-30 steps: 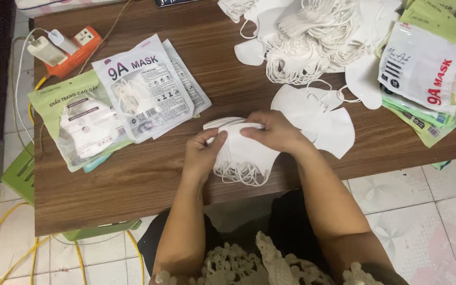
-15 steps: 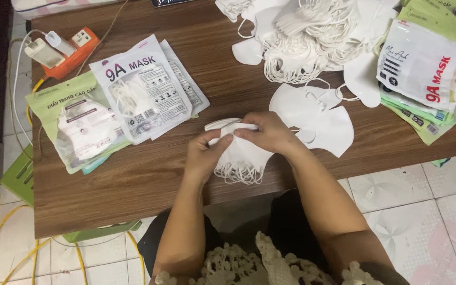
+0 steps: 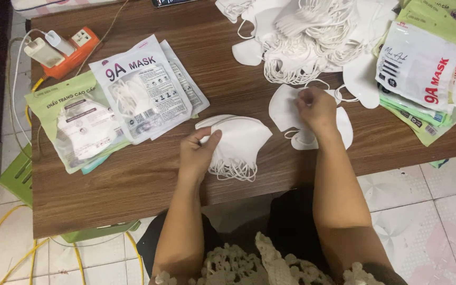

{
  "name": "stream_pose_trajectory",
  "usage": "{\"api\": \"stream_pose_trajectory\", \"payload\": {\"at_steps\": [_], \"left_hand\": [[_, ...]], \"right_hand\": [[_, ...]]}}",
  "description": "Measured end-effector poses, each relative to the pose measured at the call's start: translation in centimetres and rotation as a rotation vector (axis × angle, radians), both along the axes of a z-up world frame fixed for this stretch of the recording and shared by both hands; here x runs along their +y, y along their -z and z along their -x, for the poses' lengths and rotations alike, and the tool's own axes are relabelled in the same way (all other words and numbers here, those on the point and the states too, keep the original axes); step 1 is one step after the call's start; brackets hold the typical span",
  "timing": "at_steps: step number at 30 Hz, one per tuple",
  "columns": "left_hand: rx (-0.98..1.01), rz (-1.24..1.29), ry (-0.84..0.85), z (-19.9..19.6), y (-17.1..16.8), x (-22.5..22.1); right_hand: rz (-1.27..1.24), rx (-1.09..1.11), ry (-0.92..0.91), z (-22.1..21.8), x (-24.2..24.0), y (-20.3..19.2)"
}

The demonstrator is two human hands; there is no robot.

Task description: Sorting and stacking face masks on a table

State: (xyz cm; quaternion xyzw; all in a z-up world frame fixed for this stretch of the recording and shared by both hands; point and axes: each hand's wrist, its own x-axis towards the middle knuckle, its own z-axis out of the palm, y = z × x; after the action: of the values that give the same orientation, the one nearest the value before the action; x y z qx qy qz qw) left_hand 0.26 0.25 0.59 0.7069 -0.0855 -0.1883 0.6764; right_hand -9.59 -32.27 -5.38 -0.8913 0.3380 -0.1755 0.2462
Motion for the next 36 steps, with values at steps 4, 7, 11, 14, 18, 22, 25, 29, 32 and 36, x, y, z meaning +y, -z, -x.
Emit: {"api": "stream_pose_trajectory", "payload": {"at_steps": [4, 7, 11, 14, 18, 22, 25, 29, 32, 36], "left_hand": [[0.007, -0.003, -0.010, 0.5, -1.3, -0.2], [-0.019, 0.000, -0.010, 0.0, 0.3, -0.1], [-0.026, 0.005, -0.013, -0.2, 0.6, 0.1], [-0.024, -0.001, -0.009, 0.0, 0.3, 0.1], [-0.028, -0.010, -0.008, 0.0, 0.6, 0.1], [-0.029, -0.011, -0.010, -0.3, 0.7, 0.1], [-0.030, -0.013, -0.003, -0.1, -0.4, 0.0], [0.100, -0.058, -0.015, -0.5, -1.8, -0.1], [0.174, -0.092, -0.004, -1.1, -1.3, -0.4], [0.235, -0.092, -0.001, -1.1, -1.5, -0.5]], "right_hand": [[-0.093, 0.045, 0.013, -1.5, 1.7, -0.1], [0.041, 0.127, -0.052, -2.2, 1.4, 0.6], [0.103, 0.276, -0.028, -2.6, 0.8, 1.2], [0.121, 0.360, -0.016, -2.9, 1.3, 0.3], [0.127, 0.368, -0.011, -2.9, 1.6, -0.3], [0.186, 0.364, -0.012, -2.8, 0.8, 1.8], [0.157, 0.276, -0.006, -1.8, 1.2, -2.0], [-0.156, -0.050, 0.032, -0.9, -1.1, -11.1], [0.223, -0.243, 0.080, -0.7, -7.5, -12.7], [0.547, -0.579, 0.093, 0.1, -9.8, -14.6]]}}
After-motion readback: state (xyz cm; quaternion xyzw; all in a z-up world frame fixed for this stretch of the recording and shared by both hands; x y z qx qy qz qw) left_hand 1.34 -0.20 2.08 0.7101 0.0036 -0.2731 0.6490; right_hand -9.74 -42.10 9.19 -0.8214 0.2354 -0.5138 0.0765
